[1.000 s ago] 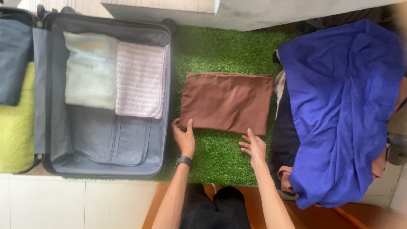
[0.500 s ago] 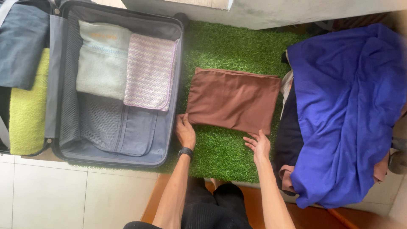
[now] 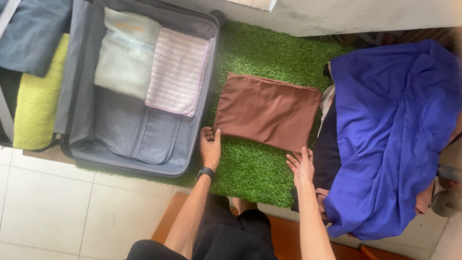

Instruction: The person folds a brown towel on a green mat next to an open suitcase. They smooth the fabric, fold it in half multiple times to create a compact rectangle, and then place the folded towel into the suitcase.

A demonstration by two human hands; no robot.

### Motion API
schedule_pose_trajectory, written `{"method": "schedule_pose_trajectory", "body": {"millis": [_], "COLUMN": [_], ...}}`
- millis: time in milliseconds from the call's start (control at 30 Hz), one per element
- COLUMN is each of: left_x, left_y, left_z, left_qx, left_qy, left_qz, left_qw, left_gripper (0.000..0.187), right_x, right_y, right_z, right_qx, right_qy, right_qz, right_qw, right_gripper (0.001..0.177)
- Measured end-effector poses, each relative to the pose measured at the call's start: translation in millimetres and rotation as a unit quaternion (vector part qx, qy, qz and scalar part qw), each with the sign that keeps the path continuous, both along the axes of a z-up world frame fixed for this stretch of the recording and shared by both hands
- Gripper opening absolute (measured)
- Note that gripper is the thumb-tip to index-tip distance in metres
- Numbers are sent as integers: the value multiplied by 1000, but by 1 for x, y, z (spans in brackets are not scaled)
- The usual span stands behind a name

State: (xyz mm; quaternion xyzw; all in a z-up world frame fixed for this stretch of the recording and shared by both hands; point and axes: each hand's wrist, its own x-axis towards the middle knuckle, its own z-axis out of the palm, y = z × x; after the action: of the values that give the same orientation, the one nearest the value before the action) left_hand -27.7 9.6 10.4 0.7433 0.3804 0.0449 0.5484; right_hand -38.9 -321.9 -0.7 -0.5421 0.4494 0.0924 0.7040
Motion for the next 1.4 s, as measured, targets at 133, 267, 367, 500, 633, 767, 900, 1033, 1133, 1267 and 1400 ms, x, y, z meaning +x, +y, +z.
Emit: {"method": "schedule_pose_trajectory", "body": {"millis": [133, 267, 367, 500, 633, 767, 900, 1033, 1133, 1267, 1400], "left_x": [6, 6, 9, 9, 9, 7, 8, 24, 29, 29, 22], "left_y": [3, 8, 5, 1, 9, -7, -36, -40, -36, -26, -21], "left_z": [-3, -13, -18, -17, -29, -35, -14, -13, -17, -21, -19], "left_qx": [-13, 10, -6, 10, 86, 286, -162, -267, -270, -231, -242], "left_qy": [21, 5, 13, 57, 62, -81, 109, 108, 100, 99, 113], "left_qz": [-38, -45, -13, -17, -54, -20, 96, 73, 63, 54, 71], "left_qw": [999, 999, 1000, 998, 993, 955, 976, 955, 956, 966, 961], "left_gripper": [34, 25, 25, 25, 25, 33, 50, 46, 37, 36, 40], "right_x": [-3, -6, -5, -9, -16, -16, -7, 2, 5, 2, -11], "right_y": [1, -1, -1, 0, -4, 4, 19, 29, 42, 43, 43], "right_z": [-4, -12, -24, -34, -32, -14, 19, 41, 36, 23, 7], "right_qx": [-4, -25, -76, -92, -86, -55, -5, 35, 21, 1, 15], "right_qy": [-22, -13, -1, 5, 12, 27, 89, 119, 116, 110, 99], "right_qz": [-19, -34, -47, -55, -23, -62, -56, 14, 38, 49, 43], "right_qw": [1000, 999, 996, 994, 996, 996, 994, 992, 992, 993, 994], "right_gripper": [32, 26, 24, 23, 22, 36, 51, 56, 51, 46, 46]}}
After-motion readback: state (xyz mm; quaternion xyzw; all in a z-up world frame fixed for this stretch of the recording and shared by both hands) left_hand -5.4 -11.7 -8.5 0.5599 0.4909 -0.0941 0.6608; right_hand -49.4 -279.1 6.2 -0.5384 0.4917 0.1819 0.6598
